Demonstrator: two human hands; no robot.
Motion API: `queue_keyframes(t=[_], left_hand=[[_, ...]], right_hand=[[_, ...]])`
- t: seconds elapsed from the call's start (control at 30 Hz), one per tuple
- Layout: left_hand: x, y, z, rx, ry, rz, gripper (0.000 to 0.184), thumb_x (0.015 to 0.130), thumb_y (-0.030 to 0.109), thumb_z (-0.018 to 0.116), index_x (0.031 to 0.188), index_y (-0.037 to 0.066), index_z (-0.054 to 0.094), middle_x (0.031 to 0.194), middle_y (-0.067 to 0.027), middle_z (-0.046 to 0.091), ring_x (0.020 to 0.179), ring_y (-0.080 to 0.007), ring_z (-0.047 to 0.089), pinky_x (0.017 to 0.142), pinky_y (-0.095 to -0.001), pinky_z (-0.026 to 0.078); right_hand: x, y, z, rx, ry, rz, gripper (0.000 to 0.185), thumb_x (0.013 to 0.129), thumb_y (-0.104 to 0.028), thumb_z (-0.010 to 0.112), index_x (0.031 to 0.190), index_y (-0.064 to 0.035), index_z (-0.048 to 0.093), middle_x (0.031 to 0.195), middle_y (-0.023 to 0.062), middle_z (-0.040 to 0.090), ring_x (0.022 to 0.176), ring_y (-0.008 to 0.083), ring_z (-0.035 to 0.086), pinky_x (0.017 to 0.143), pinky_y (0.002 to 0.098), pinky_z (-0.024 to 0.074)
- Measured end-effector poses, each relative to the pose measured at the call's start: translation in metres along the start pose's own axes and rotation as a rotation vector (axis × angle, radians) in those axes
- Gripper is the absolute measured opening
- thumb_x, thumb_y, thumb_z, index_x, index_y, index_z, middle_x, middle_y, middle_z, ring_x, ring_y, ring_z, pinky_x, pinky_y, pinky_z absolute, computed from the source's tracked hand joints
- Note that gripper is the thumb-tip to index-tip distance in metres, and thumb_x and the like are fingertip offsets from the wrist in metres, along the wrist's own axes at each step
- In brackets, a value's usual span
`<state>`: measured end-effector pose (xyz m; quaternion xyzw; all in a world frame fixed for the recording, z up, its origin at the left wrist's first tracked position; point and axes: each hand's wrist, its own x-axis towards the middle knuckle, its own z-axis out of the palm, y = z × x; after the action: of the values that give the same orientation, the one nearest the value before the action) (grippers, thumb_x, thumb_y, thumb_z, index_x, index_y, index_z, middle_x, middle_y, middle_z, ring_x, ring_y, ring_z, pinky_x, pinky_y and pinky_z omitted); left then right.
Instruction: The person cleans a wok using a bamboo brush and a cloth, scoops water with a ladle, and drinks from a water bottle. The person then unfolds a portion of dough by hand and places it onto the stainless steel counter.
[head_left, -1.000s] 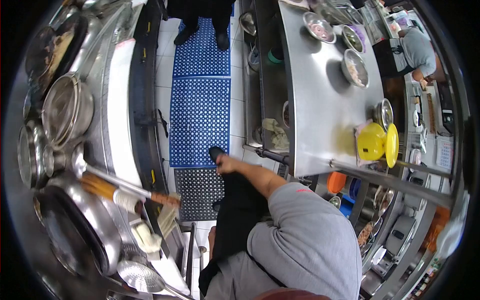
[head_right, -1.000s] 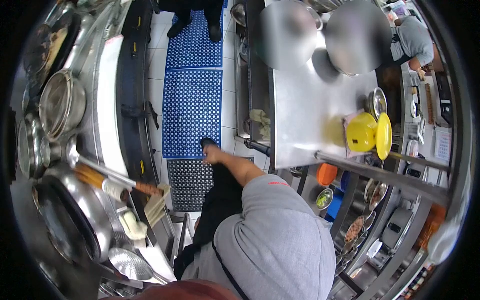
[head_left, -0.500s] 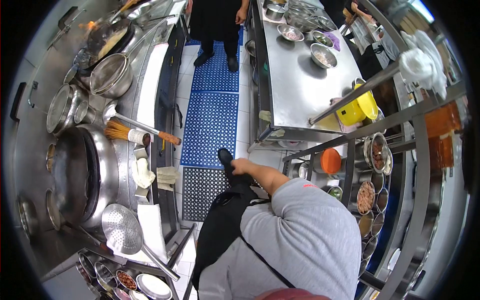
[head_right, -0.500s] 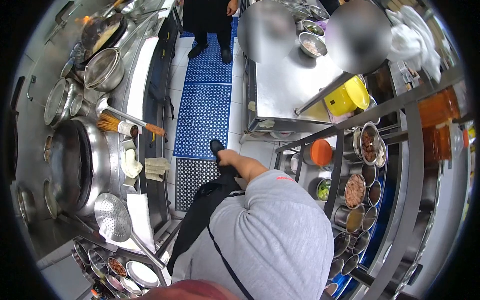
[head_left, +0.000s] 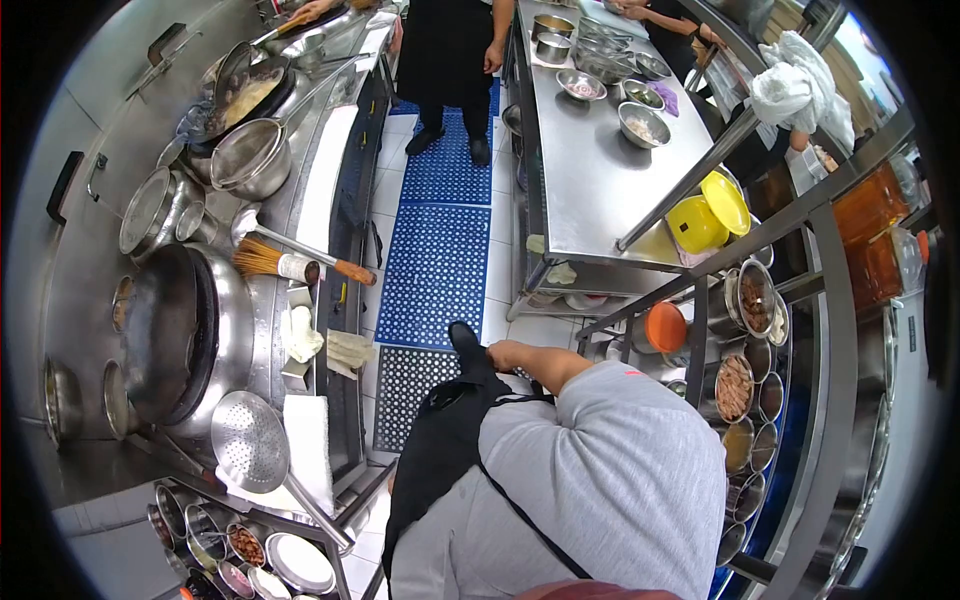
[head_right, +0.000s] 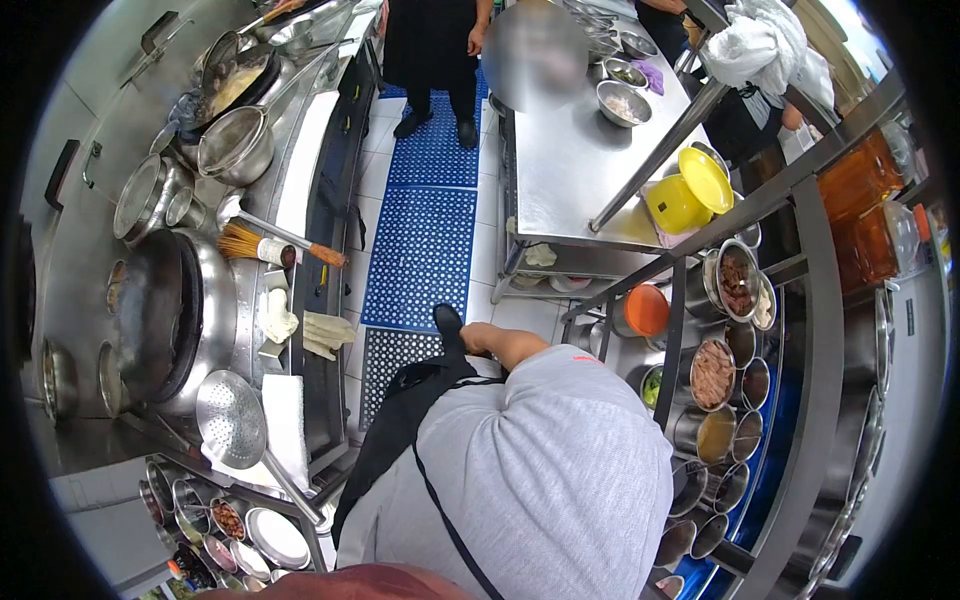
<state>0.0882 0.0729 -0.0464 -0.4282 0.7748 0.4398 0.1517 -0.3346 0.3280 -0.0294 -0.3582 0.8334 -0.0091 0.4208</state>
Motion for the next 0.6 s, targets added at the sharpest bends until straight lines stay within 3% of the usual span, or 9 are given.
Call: queue_keyframes(t=[0.33,0.53,0.6], left_hand=[[0.018,0.018,-0.017,-0.01,0.03,0.031,0.021,0.082,0.015,0.07,0.102,0.01,0.068,0.087,-0.0099,0.069,0.087,-0.0186,0.066,0.077,-0.0341,0.052],[0.007,0.0,-0.015,-0.022,0.039,-0.007,0.021,0.081,0.015,0.07,0.101,0.01,0.068,0.088,-0.0102,0.069,0.088,-0.0187,0.066,0.077,-0.0342,0.052],[0.001,-0.009,-0.012,-0.022,0.038,-0.024,0.021,0.081,0.015,0.07,0.101,0.01,0.069,0.088,-0.0103,0.069,0.088,-0.0188,0.066,0.077,-0.0343,0.052]], right_hand=[[0.006,-0.06,-0.082,0.134,0.211,-0.12,0.038,0.078,-0.029,0.071,0.112,-0.0122,0.067,0.108,0.0169,0.07,0.102,0.0355,0.066,0.086,0.0448,0.0529],[0.003,-0.043,-0.061,0.01,0.011,-0.017,0.042,0.077,-0.029,0.071,0.116,-0.0122,0.067,0.11,0.0164,0.069,0.105,0.0345,0.066,0.087,0.0441,0.0526],[-0.005,-0.037,-0.053,0.006,0.018,0.001,0.036,0.078,-0.023,0.066,0.111,-0.01,0.07,0.113,0.0183,0.069,0.106,0.0348,0.066,0.088,0.0436,0.0534]])
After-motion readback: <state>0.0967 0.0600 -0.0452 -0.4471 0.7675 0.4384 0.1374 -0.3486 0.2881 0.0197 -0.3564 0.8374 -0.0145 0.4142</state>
